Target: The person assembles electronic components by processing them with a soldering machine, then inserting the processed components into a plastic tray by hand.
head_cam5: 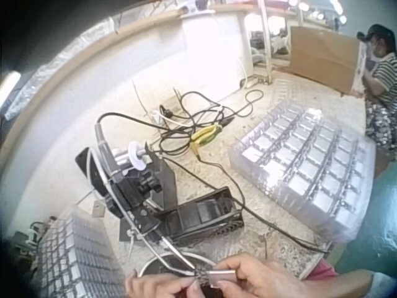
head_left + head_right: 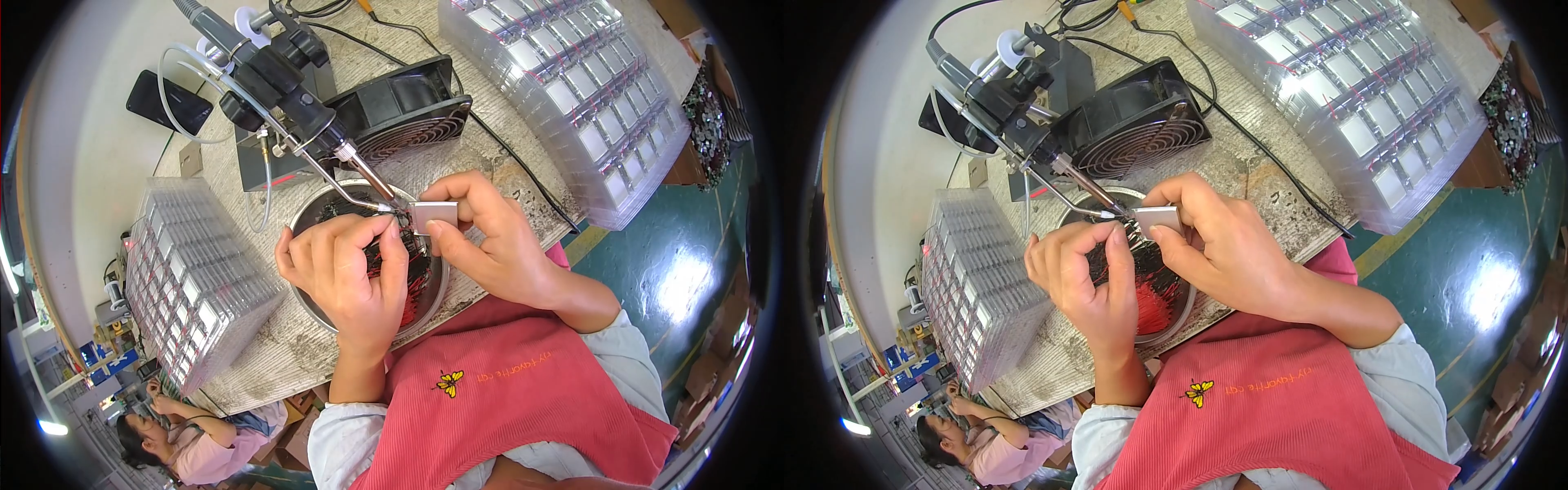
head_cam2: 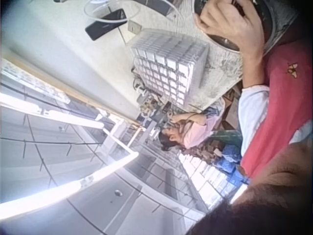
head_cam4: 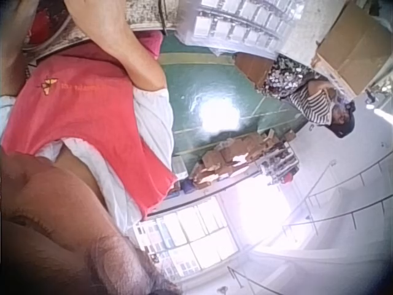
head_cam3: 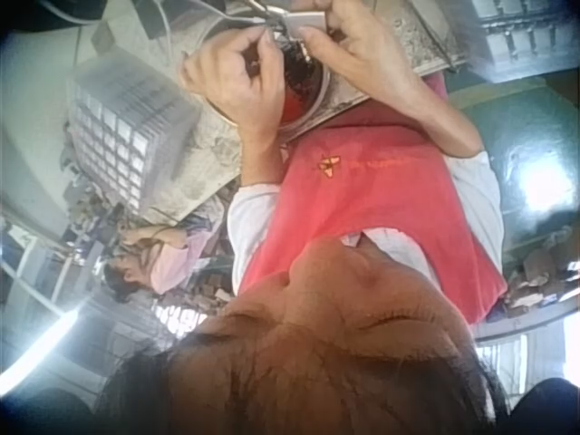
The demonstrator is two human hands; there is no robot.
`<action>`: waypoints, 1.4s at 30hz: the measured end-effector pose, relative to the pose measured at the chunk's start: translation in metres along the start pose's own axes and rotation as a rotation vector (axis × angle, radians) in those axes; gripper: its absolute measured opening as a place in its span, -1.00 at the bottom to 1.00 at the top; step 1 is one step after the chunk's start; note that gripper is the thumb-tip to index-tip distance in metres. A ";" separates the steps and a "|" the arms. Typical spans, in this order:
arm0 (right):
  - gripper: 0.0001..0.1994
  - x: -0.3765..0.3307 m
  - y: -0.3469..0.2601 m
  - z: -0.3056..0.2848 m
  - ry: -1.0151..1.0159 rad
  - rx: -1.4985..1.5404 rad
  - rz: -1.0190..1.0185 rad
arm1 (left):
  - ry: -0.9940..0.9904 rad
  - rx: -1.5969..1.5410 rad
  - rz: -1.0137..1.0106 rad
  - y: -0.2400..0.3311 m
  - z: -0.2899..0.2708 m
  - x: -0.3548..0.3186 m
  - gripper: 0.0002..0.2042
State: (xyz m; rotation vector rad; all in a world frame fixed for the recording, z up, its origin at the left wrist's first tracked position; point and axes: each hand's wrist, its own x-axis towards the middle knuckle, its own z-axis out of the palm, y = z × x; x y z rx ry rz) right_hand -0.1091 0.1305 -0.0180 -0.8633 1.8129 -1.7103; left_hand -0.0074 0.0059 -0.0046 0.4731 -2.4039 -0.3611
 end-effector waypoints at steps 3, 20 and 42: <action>-0.76 0.000 0.000 0.000 -0.001 0.002 0.005 | -0.005 0.012 0.005 0.000 0.001 -0.001 -0.86; -0.76 -0.003 0.002 0.000 0.006 -0.001 0.002 | -0.012 0.019 0.011 0.000 0.000 -0.002 -0.85; -0.78 -0.006 0.000 -0.019 -0.075 -0.207 0.066 | -0.073 0.088 0.016 0.000 -0.005 -0.005 -0.88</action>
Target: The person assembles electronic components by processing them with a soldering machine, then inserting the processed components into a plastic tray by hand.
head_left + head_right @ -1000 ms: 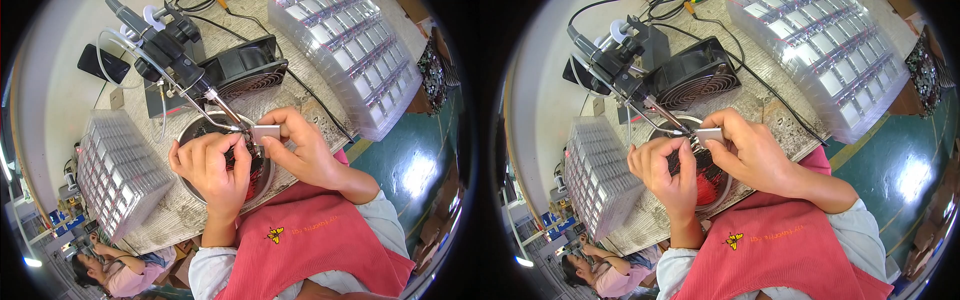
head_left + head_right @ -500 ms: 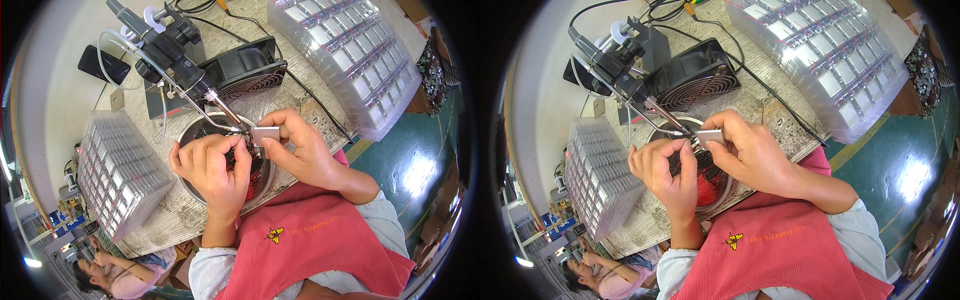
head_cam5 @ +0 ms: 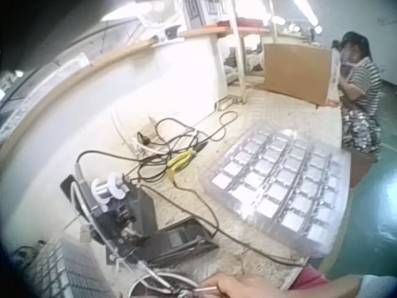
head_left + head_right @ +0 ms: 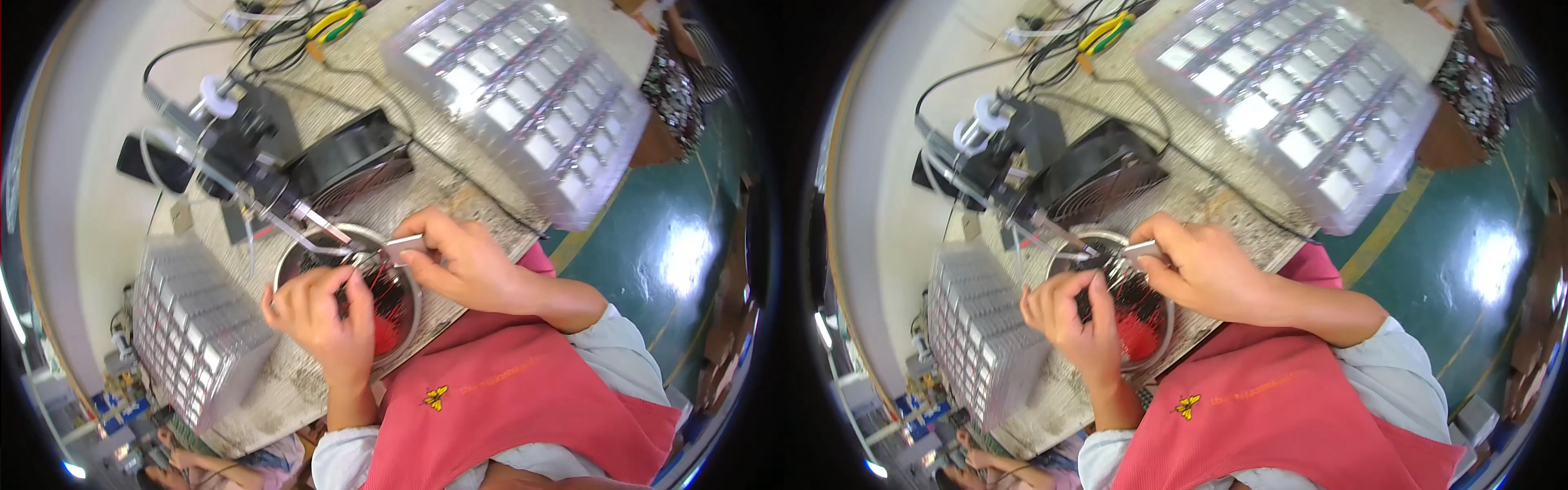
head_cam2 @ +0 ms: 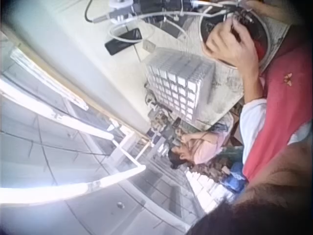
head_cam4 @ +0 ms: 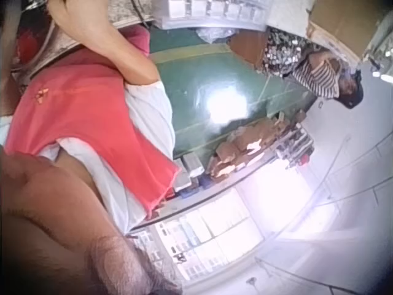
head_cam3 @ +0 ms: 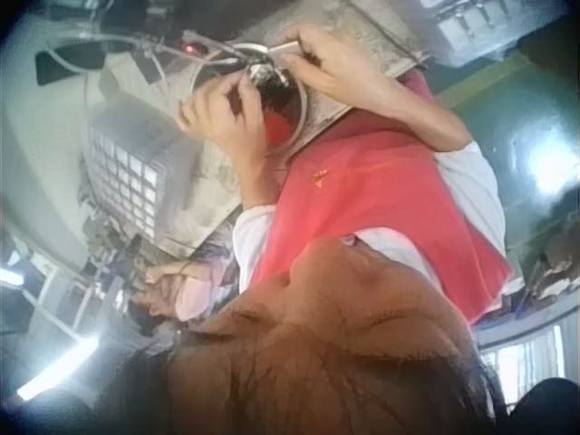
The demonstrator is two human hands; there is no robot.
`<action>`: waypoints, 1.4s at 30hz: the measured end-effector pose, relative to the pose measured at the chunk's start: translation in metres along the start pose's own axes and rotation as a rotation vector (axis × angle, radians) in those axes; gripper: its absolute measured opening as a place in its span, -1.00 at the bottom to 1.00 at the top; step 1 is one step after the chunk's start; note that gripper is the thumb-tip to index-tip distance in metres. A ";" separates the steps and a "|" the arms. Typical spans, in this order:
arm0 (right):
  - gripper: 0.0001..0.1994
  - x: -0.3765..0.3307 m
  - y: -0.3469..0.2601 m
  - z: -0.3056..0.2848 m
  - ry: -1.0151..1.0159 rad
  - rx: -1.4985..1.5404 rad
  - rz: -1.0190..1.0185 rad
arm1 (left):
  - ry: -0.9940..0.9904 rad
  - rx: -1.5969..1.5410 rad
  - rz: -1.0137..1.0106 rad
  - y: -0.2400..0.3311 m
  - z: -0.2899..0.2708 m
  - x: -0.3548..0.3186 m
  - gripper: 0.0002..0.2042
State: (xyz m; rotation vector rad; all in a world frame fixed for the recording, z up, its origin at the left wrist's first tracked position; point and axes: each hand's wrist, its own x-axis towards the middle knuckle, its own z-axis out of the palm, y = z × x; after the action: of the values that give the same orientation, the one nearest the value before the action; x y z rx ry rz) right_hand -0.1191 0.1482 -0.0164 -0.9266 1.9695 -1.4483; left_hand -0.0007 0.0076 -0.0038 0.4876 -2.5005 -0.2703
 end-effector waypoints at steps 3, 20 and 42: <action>-0.78 -0.006 0.006 -0.013 0.106 -0.069 -0.063 | -0.024 0.041 -0.001 -0.001 -0.002 -0.004 -0.95; -0.80 -0.040 0.092 -0.218 1.157 -0.427 0.109 | -0.025 0.033 -0.014 -0.015 -0.003 -0.014 -0.93; -0.78 -0.036 0.062 -0.252 0.733 -1.202 0.274 | -0.009 0.025 -0.078 -0.024 -0.013 -0.019 -0.94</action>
State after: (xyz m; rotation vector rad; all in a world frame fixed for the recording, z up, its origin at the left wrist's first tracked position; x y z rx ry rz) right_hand -0.2979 0.3393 -0.0019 -0.4605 3.4380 -0.2997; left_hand 0.0277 -0.0076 -0.0098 0.5964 -2.4991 -0.2724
